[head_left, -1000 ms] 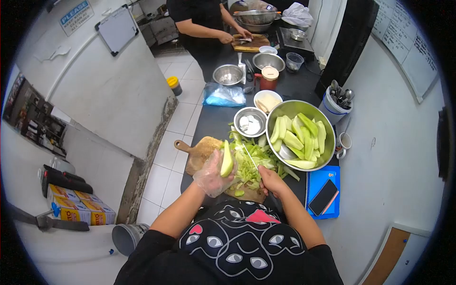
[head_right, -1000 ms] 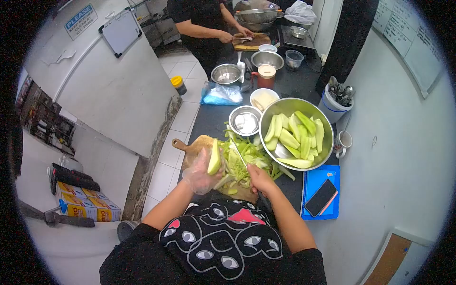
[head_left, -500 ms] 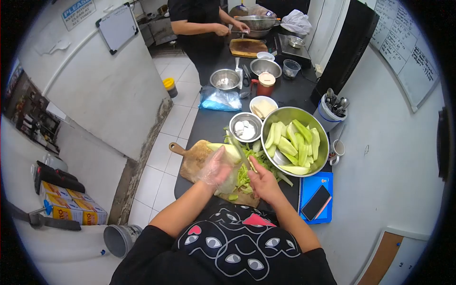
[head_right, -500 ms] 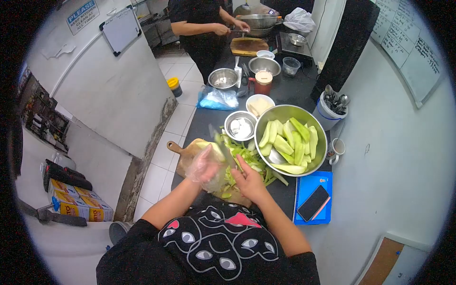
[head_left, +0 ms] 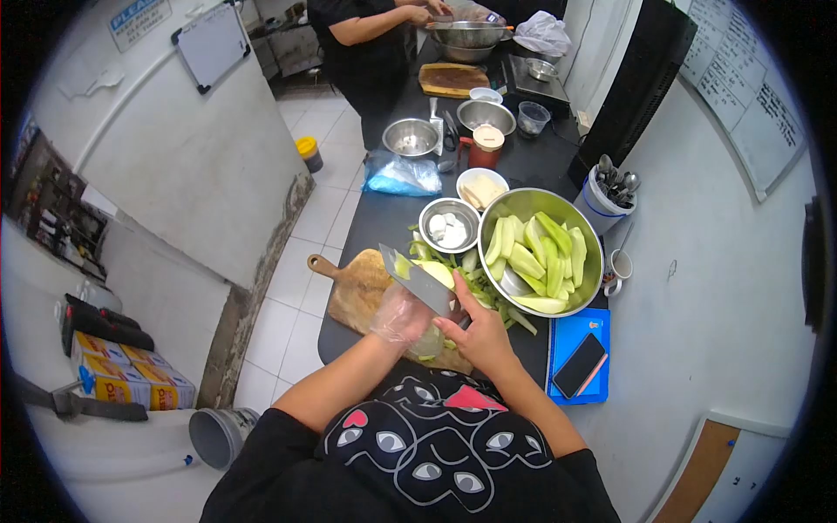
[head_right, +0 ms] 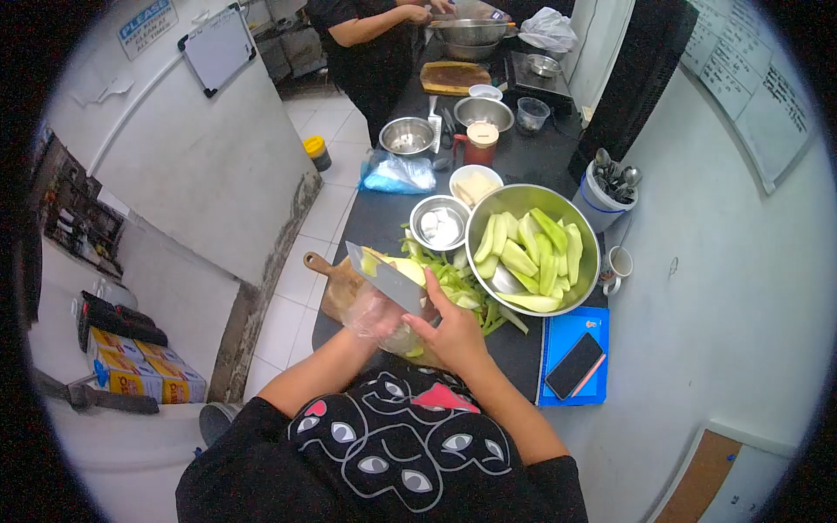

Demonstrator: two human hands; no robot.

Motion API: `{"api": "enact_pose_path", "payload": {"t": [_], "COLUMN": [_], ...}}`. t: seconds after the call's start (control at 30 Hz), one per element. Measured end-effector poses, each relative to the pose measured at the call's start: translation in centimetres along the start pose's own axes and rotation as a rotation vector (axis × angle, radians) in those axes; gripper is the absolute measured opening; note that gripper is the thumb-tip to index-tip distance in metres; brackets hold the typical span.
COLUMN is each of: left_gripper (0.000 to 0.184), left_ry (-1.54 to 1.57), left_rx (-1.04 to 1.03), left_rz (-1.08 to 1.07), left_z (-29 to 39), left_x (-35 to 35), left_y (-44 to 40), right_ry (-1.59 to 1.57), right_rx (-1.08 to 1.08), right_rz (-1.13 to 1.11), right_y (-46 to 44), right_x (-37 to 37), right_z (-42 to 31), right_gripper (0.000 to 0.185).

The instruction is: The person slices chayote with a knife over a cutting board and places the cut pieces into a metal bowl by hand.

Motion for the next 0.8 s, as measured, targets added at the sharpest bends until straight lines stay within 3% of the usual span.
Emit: {"api": "enact_pose_path", "payload": {"t": [0.13,0.2,0.27,0.33,0.43,0.5,0.57,0.77,0.8], "left_gripper": [0.026,0.033,0.036,0.036,0.022,0.02,0.02,0.021,0.021], "left_ry": [-0.018,-0.767,-0.781,-0.062,0.068,-0.728,-0.034,0.043,-0.225], "left_rx": [-0.107,-0.155,-0.171,-0.148,0.005,-0.151,-0.063,-0.103,-0.184], "left_rz": [-0.035,0.035,0.023,-0.075,0.127,0.085,0.142,0.217,0.212], "left_z": [0.1,0.3,-0.1,-1.0,0.0,0.7,0.5,-0.1,-0.1], "left_x": [-1.5,-2.3,-1.6,0.0,0.0,-0.3,-0.2,-0.7,-0.4], "left_y": [0.6,1.4,1.4,0.5,-0.1,-0.1,-0.2,0.2,0.3], "right_ry": [0.009,-0.107,-0.162,-0.154,-0.046,-0.061,-0.034,0.085,0.09], "right_rx": [0.034,0.002,0.003,0.042,0.128,0.033,-0.028,0.037,0.052], "right_rz": [0.02,-0.026,-0.068,-0.104,-0.076,-0.151,-0.184,-0.105,-0.084], "right_y": [-0.1,-0.4,-0.5,-0.2,-0.1,0.0,0.0,0.4,0.4], "right_x": [0.2,0.8,1.0,1.1,1.0,1.3,1.5,1.1,1.0], "right_z": [-0.2,0.2,0.2,-0.1,-0.4,-1.3,-1.8,-1.7,-1.7], "right_gripper": [0.069,0.067,0.068,0.071,0.075,0.078,0.078,0.075,0.073]}}
Point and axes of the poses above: each hand's wrist, its own y-axis away from the middle knuckle, its own x-axis out of the back of the hand, z = x × y, the point moved 2 cm from there along -y, towards the middle knuckle, and after that the axes turned 6 degrees about -z, right-handed, at the moved point
